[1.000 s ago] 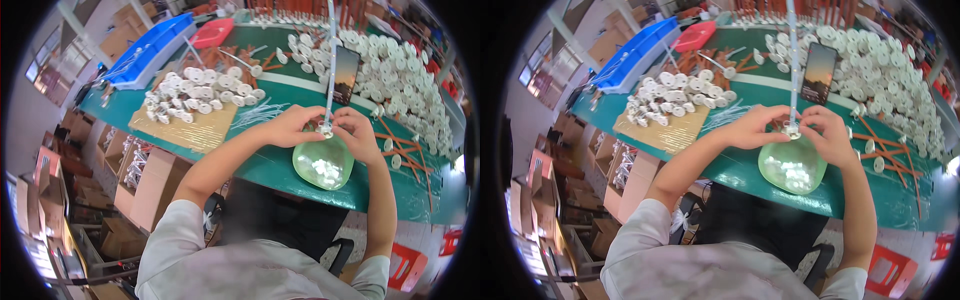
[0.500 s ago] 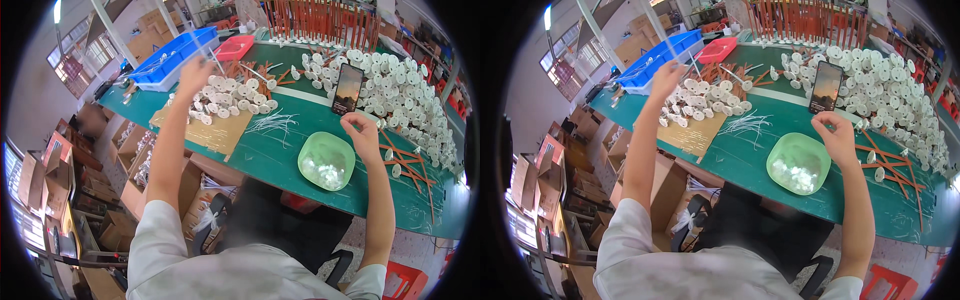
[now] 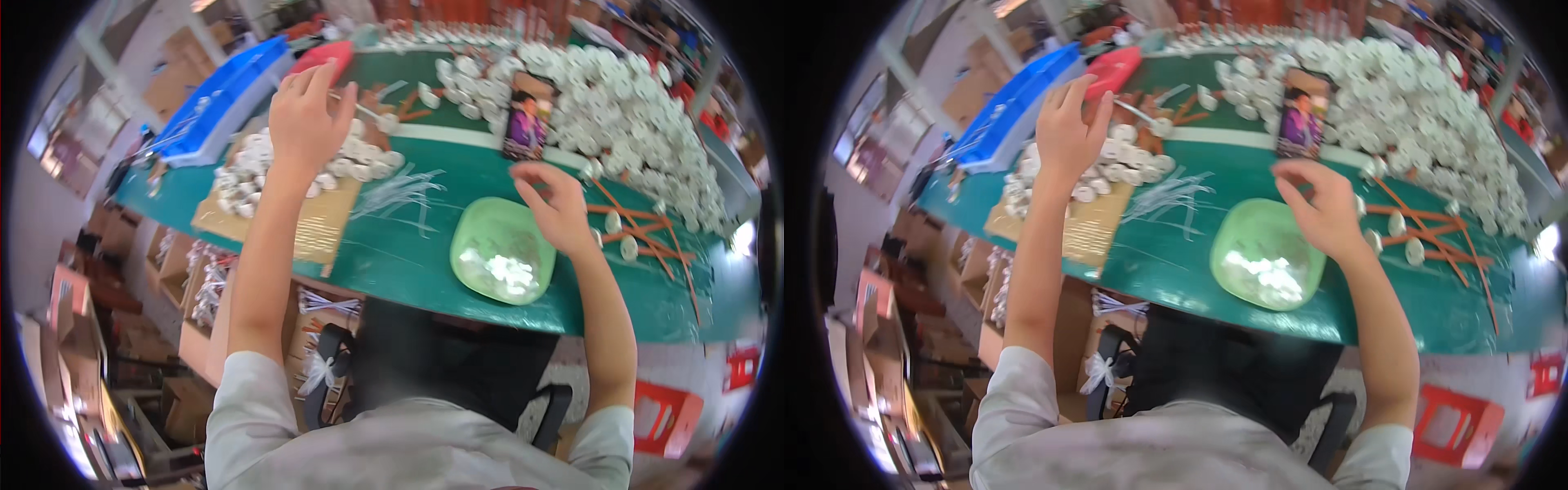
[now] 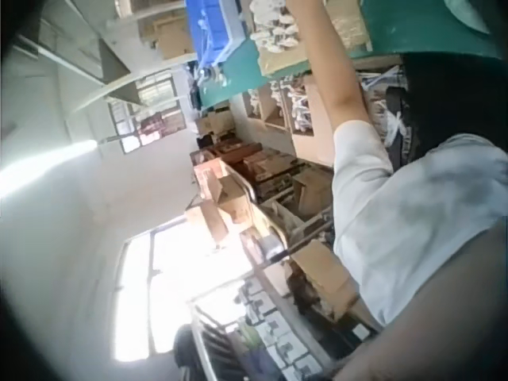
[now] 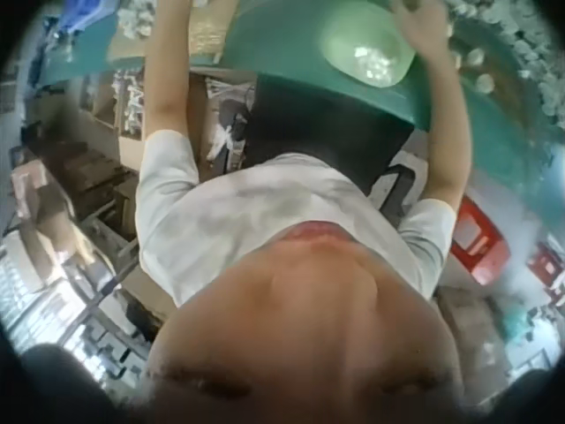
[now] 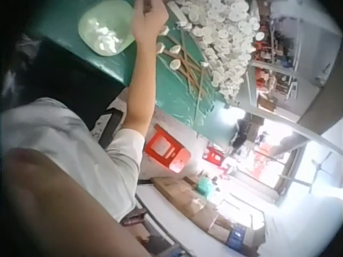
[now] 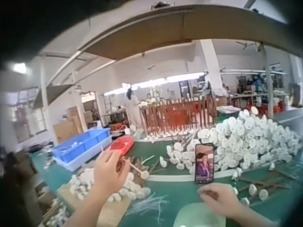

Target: The person repeatedly picks up a white circular plastic component and a strip of LED lights, then uses a thin orange stick to apply a white substance from a green bowl onto the component. The person then attaches the LED strip to the component and places the assembled unit on the table.

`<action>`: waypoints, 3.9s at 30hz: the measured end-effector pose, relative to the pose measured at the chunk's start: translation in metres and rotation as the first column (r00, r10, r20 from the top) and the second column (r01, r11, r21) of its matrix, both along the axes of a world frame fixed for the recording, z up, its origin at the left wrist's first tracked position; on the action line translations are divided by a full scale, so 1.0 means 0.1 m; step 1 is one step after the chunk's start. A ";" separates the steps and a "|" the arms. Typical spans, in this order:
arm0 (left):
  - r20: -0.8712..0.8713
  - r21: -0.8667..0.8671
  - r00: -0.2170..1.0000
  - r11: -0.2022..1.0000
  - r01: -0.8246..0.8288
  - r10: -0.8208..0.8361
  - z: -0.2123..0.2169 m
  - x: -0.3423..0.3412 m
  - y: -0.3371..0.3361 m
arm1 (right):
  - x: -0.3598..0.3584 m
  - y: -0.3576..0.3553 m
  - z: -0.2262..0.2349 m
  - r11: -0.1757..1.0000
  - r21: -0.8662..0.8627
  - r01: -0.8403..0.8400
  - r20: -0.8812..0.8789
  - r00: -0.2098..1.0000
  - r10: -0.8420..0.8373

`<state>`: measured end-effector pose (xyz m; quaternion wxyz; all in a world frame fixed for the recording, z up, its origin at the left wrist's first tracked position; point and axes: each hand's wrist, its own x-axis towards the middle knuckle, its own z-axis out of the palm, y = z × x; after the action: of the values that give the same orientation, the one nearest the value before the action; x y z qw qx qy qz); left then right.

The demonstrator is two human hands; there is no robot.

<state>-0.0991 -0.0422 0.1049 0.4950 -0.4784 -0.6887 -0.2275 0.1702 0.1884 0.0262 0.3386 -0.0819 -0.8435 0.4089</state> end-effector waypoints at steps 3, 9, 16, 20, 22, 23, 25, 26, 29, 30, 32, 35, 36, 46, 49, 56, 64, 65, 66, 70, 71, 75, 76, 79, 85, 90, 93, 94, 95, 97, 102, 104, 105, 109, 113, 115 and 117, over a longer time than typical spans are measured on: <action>-0.004 0.001 0.917 0.917 0.399 -0.399 -0.25 0.60 0.47 | -0.02 0.07 -0.09 0.990 0.135 -0.026 -0.081 0.996 0.037; 0.091 -0.019 0.756 0.758 0.652 -0.648 -0.91 0.76 0.92 | 0.05 0.17 -0.04 0.918 0.385 0.098 -0.011 0.995 -0.102; 0.195 -0.025 0.691 0.701 0.713 -0.696 -0.99 0.83 0.89 | 0.22 0.69 -0.03 0.478 0.720 0.503 0.061 0.640 -0.766; 0.221 -0.042 0.667 0.676 0.736 -0.712 -0.98 0.86 0.85 | 0.35 0.71 0.06 0.472 0.758 0.450 0.270 0.442 -0.855; 0.216 -0.065 0.660 0.664 0.745 -0.719 -0.98 0.85 0.86 | 0.36 0.71 0.11 0.482 0.743 0.464 0.301 0.412 -0.860; 0.211 -0.062 0.669 0.673 0.737 -0.713 -0.99 0.85 0.87 | 0.36 0.69 0.15 0.487 0.735 0.471 0.317 0.397 -0.861; 0.199 -0.051 0.683 0.689 0.723 -0.702 -0.98 0.87 0.90 | 0.40 0.66 0.26 0.542 0.690 0.479 0.419 0.346 -0.840; 0.197 -0.059 0.677 0.681 0.730 -0.709 -1.00 0.87 0.91 | 0.43 0.68 0.27 0.556 0.671 0.490 0.438 0.343 -0.831; 0.216 -0.078 0.679 0.681 0.729 -0.702 -0.98 0.88 0.90 | 0.52 0.92 0.25 0.532 0.640 0.555 0.403 0.347 -0.847; 0.216 -0.074 0.680 0.682 0.727 -0.701 -0.99 0.87 0.89 | 0.55 1.00 0.30 0.504 0.642 0.578 0.377 0.335 -0.863; 0.216 -0.071 0.687 0.690 0.720 -0.694 -1.00 0.86 0.87 | 0.70 1.12 0.40 0.445 0.625 0.641 0.356 0.273 -0.894; 0.241 -0.063 0.651 0.658 0.750 -0.719 -1.00 0.91 0.89 | 1.22 1.52 0.46 0.343 0.709 0.616 0.347 0.119 -0.930; 0.236 -0.064 0.652 0.658 0.750 -0.720 -1.01 0.90 0.89 | 1.36 1.68 0.38 0.348 0.734 0.583 0.387 0.062 -0.920; 0.183 0.002 0.641 0.652 0.758 -0.745 -1.02 0.96 0.92 | 1.86 1.67 0.10 0.166 0.754 0.635 0.149 0.081 -0.986; 0.169 -0.018 0.660 0.667 0.745 -0.732 -1.01 0.93 0.86 | 1.50 1.21 0.37 0.059 0.755 0.653 -0.164 0.276 -0.947; 0.176 0.039 0.674 0.689 0.723 -0.717 -0.83 1.11 0.77 | 0.40 0.01 0.56 0.153 0.928 0.340 -0.226 0.841 -0.492; 0.482 -0.040 0.676 0.756 0.653 -0.558 -1.01 0.98 0.85 | -0.04 -0.14 0.57 0.248 0.867 0.431 -0.418 0.902 -0.106; 0.640 0.041 0.558 0.749 0.662 -0.528 -1.00 1.01 0.83 | -0.05 -0.14 0.56 0.300 0.838 0.456 -0.468 0.883 -0.036; 0.769 0.123 0.414 0.749 0.651 -0.486 -0.99 1.04 0.82 | -0.07 -0.14 0.54 0.353 0.807 0.474 -0.517 0.855 0.034; 0.680 0.733 -0.572 0.413 0.540 -0.459 -1.00 1.14 0.84 | -0.12 -0.15 0.18 0.687 0.681 0.254 -0.452 0.884 0.121; 0.657 0.754 -0.614 0.391 0.528 -0.438 -0.98 1.17 0.82 | -0.13 -0.12 0.14 0.714 0.664 0.220 -0.450 0.881 0.146; 0.605 0.792 -0.729 0.342 0.506 -0.321 -0.98 1.24 0.72 | -0.07 -0.15 0.01 0.756 0.637 0.151 -0.450 0.869 0.205; 0.608 0.789 -0.738 0.329 0.519 -0.292 -0.96 1.21 0.71 | -0.06 -0.18 0.04 0.745 0.645 0.168 -0.467 0.859 0.210; 0.601 0.794 -0.762 0.285 0.537 -0.241 -0.93 1.13 0.69 | -0.05 -0.19 0.05 0.732 0.656 0.184 -0.501 0.831 0.240; 0.659 0.752 -0.697 0.272 0.601 -0.283 -0.93 1.07 0.67 | 0.00 -0.30 0.05 0.725 0.652 0.220 -0.492 0.851 0.183; 0.695 0.718 -0.655 0.306 0.625 -0.296 -0.91 1.04 0.70 | 0.00 -0.31 0.02 0.697 0.676 0.241 -0.471 0.868 0.156; 0.675 0.737 -0.672 0.316 0.597 -0.304 -0.91 0.97 0.71 | -0.02 -0.26 0.04 0.699 0.689 0.193 -0.445 0.874 0.196; 0.652 0.758 -0.699 0.269 0.594 -0.295 -0.90 0.95 0.70 | -0.01 -0.23 0.04 0.702 0.692 0.168 -0.431 0.877 0.215; 0.660 0.751 -0.683 0.262 0.606 -0.312 -0.90 0.95 0.70 | -0.02 -0.21 0.04 0.705 0.695 0.142 -0.417 0.878 0.234; 0.676 0.736 -0.655 0.252 0.629 -0.337 -0.93 0.97 0.69 | -0.01 -0.26 0.04 0.714 0.684 0.149 -0.418 0.883 0.216; 0.733 0.680 -0.595 0.341 0.649 -0.329 -0.88 0.98 0.70 | -0.01 -0.28 0.04 0.741 0.644 0.192 -0.430 0.891 0.143; 0.717 0.697 -0.598 0.350 0.626 -0.359 -0.88 0.99 0.71 | -0.04 -0.28 0.07 0.782 0.583 0.222 -0.453 0.888 0.086; 0.712 0.702 -0.588 0.351 0.620 -0.384 -0.90 0.98 0.73 | -0.03 -0.27 0.06 0.831 0.526 0.181 -0.368 0.929 0.031; 0.761 0.646 -0.479 0.441 0.623 -0.438 -0.91 0.93 0.74 | 0.10 -0.12 0.11 0.907 0.408 -0.106 0.251 0.968 0.000; 0.799 0.600 -0.419 0.526 0.603 -0.431 -0.94 0.90 0.78 | 0.11 -0.15 0.08 0.859 0.299 -0.416 0.476 0.845 0.244; 0.805 0.593 -0.431 0.545 0.592 -0.407 -0.92 0.91 0.79 | 0.13 -0.17 0.07 0.842 0.200 -0.501 0.529 0.779 0.337; 0.812 0.584 -0.421 0.549 0.598 -0.405 -0.94 0.91 0.78 | 0.10 -0.15 0.06 0.794 0.132 -0.593 0.576 0.698 0.425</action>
<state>-0.0082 0.0360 0.0104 -0.3576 -0.4536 -0.5050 -0.6414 0.1805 0.1731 0.0319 -0.0214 0.1049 -0.9438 0.3127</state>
